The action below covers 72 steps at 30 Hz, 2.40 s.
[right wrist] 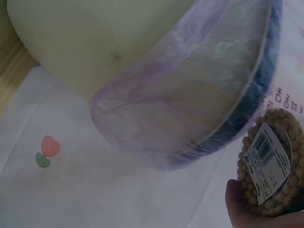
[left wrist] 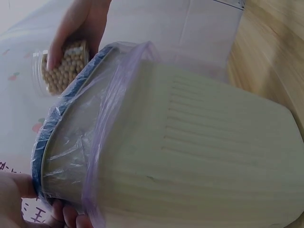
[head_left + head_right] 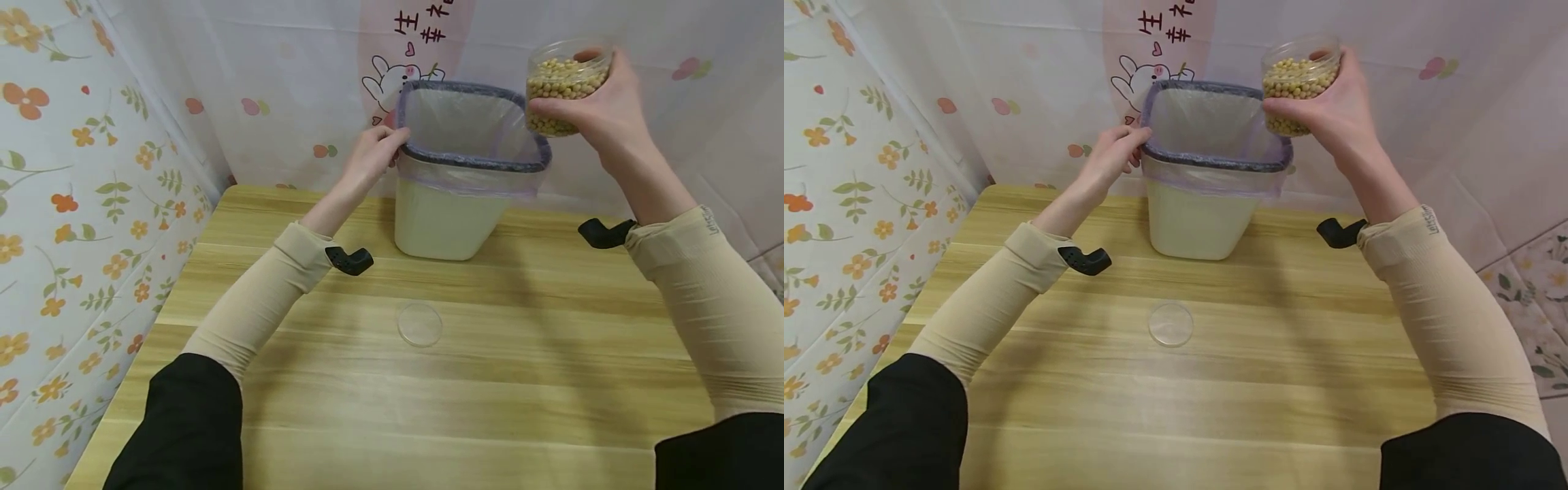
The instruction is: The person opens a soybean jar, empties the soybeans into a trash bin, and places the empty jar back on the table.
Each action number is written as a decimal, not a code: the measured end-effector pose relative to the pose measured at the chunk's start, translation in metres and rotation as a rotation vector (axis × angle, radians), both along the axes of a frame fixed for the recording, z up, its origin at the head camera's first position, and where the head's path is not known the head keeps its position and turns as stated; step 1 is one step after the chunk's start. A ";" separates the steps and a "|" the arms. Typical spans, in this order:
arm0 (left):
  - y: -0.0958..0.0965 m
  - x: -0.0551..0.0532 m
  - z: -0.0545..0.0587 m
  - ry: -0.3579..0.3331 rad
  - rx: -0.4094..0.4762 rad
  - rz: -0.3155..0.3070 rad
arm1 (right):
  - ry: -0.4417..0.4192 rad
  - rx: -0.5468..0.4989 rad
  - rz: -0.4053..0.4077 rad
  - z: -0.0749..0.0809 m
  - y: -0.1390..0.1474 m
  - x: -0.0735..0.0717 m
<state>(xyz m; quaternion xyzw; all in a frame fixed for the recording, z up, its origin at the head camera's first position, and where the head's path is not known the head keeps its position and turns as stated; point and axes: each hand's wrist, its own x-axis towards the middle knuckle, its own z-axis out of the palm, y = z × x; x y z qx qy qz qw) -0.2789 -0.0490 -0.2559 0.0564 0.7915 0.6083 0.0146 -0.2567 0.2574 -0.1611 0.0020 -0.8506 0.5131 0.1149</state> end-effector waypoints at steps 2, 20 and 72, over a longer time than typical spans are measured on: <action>0.002 0.001 -0.001 -0.003 0.021 -0.001 | -0.005 0.041 0.014 -0.001 -0.002 -0.005; 0.002 0.001 -0.004 -0.014 0.127 -0.018 | -0.024 0.455 0.032 -0.008 -0.025 -0.036; 0.002 0.000 -0.007 -0.026 0.234 -0.030 | -0.055 0.761 0.183 -0.006 -0.035 -0.045</action>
